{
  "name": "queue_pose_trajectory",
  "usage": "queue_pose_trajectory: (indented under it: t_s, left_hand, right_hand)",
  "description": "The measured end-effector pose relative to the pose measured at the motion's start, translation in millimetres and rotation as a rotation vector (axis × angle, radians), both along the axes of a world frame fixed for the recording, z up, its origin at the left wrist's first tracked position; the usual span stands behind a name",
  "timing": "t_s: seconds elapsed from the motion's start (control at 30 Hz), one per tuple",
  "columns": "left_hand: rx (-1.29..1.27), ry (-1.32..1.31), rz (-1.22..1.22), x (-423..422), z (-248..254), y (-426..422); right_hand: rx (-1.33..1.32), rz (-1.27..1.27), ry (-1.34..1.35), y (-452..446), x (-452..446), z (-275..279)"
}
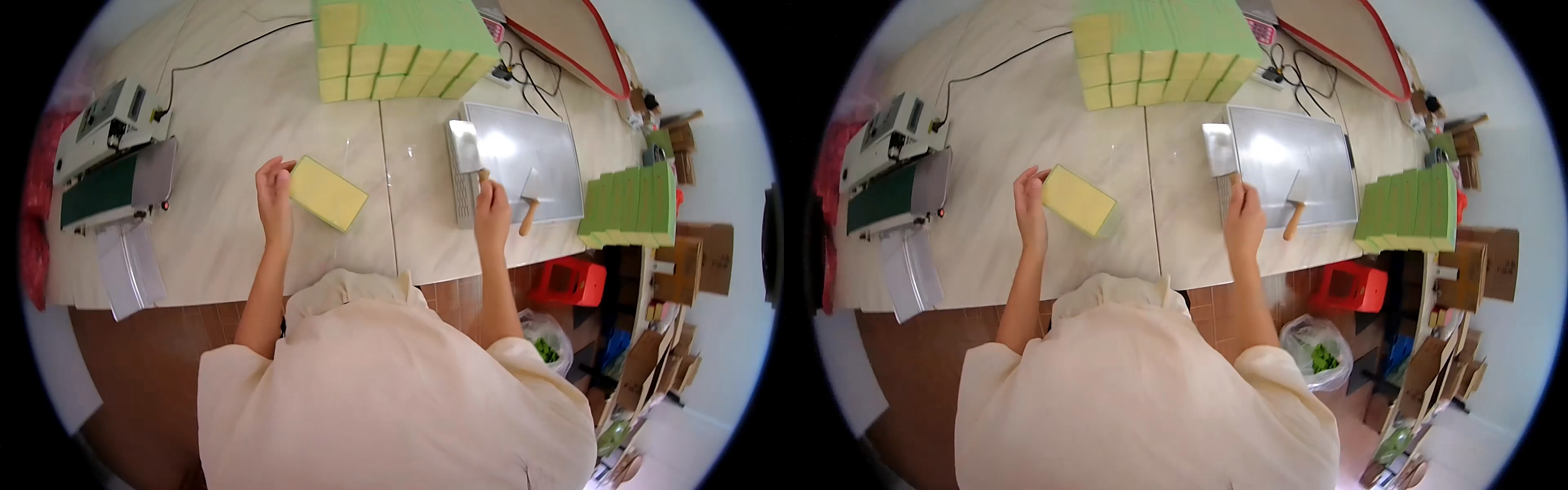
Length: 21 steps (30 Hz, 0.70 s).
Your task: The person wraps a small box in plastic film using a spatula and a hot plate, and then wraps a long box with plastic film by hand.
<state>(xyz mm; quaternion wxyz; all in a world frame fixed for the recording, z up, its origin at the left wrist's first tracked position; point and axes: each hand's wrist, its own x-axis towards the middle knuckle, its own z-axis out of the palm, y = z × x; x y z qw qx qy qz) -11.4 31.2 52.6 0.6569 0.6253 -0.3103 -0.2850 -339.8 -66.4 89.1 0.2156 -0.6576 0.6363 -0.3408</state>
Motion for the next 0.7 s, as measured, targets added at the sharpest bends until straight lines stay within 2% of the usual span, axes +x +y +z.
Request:
queue_pose_trajectory:
  t_s: [0.03,0.1,0.17,0.2,0.33,0.4,0.43,0.5,0.57,0.63,0.67,0.7]
  left_hand:
    - [0.065,-0.031,0.027,-6.6,6.3,0.1]
    - [0.118,-0.070,0.003,-18.1,16.3,7.3]
    - [0.139,-0.106,-0.032,-28.2,19.2,1.2]
    - [0.165,-0.141,-0.022,-31.0,20.2,2.5]
    - [0.210,-0.264,-0.022,-37.6,13.8,8.5]
    - [0.172,-0.246,-0.047,-35.2,4.3,8.8]
    - [0.137,-0.222,-0.068,-32.9,0.9,9.2]
    - [0.113,-0.247,-0.052,-34.3,-0.9,16.5]
    - [0.095,-0.268,-0.029,-39.3,6.1,25.3]
    - [0.072,0.057,0.014,-42.9,13.6,32.6]
    - [0.069,0.056,0.039,-38.2,8.5,35.7]
    - [0.125,0.146,0.039,-32.4,-4.3,39.5]
  right_hand:
    - [0.035,-0.087,0.038,-14.8,-8.7,-3.7]
    - [0.023,-0.213,0.153,-41.3,-37.9,-52.4]
    - [0.030,-0.309,0.202,-62.4,-47.5,-78.2]
    - [0.065,-0.352,0.260,-63.7,-50.6,-80.2]
    - [0.152,-0.434,0.218,-60.2,-53.6,-79.4]
    - [0.066,-0.419,0.434,-53.1,-49.9,-73.8]
    - [0.055,-0.402,0.421,-50.4,-40.9,-67.7]
    - [-0.174,-0.325,0.553,-42.6,-17.1,-52.7]
    - [-0.202,0.017,0.315,-28.9,26.4,-39.7]
    - [-0.396,0.310,0.099,-5.5,97.0,-20.9]
    - [-0.456,0.455,-0.002,10.1,130.4,-0.5]
    - [-0.411,0.548,0.030,27.6,158.5,22.4]
